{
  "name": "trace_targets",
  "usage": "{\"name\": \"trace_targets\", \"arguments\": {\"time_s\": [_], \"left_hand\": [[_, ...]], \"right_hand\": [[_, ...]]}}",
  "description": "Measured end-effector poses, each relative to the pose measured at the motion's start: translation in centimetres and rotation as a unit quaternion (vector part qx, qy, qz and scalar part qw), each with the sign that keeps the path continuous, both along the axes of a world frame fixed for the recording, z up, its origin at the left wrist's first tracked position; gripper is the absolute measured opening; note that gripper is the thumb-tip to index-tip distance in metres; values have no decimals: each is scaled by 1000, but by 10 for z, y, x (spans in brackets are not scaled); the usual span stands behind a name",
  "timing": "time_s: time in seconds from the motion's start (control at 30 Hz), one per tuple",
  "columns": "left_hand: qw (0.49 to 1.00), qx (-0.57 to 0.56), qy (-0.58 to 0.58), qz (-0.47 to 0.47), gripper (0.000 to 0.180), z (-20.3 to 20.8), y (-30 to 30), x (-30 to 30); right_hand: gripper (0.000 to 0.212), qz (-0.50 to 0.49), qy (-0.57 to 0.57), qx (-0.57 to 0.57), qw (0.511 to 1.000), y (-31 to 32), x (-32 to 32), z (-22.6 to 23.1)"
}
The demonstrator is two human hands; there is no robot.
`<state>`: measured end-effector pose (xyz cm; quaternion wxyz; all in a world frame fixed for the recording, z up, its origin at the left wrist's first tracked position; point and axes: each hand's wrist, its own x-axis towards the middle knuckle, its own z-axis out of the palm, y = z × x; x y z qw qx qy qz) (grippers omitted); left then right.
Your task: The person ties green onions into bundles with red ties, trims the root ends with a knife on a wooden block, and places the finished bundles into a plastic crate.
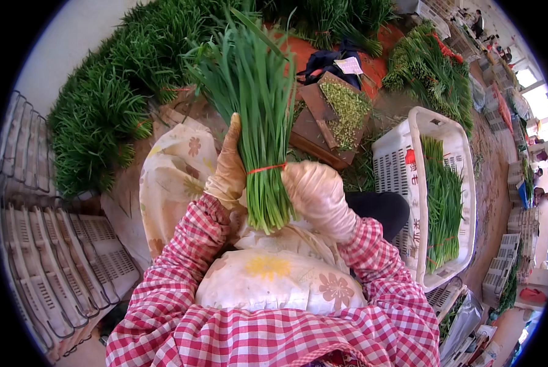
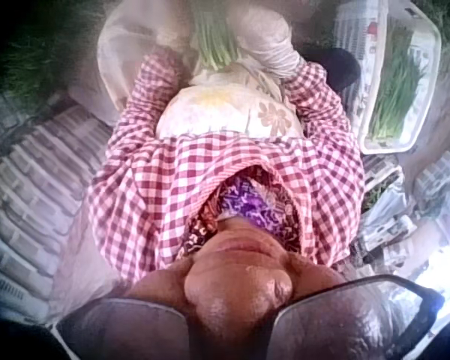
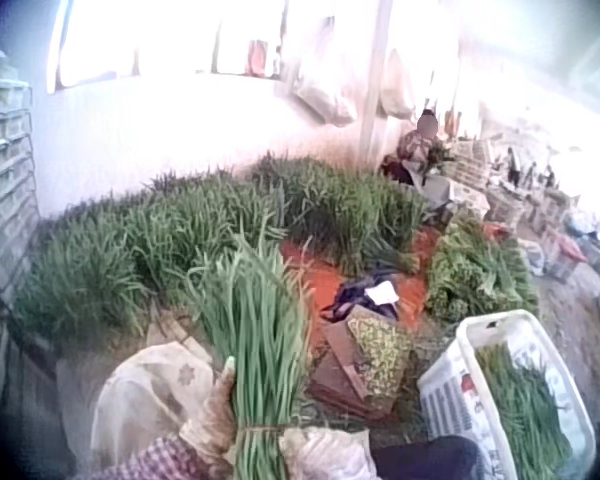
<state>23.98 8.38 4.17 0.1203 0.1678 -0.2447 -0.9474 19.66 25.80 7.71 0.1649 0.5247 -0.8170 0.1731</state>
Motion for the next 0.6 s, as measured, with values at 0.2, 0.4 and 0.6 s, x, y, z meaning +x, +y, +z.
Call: {"name": "trace_targets", "arguments": {"time_s": [0.2,0.4,0.6], "left_hand": [[995,-100,-11,2,56,-1,-16,-2],[980,-176,-94,25,38,-26,-12,-1],[936,-335,-95,43,34,-19,-3,-7]], "right_hand": [[18,367,-571,-31,734,54,6,67],[60,-1,-586,-123,801,80,-45,-13],[69,32,-757,-131,640,9,-53,-46]]}}
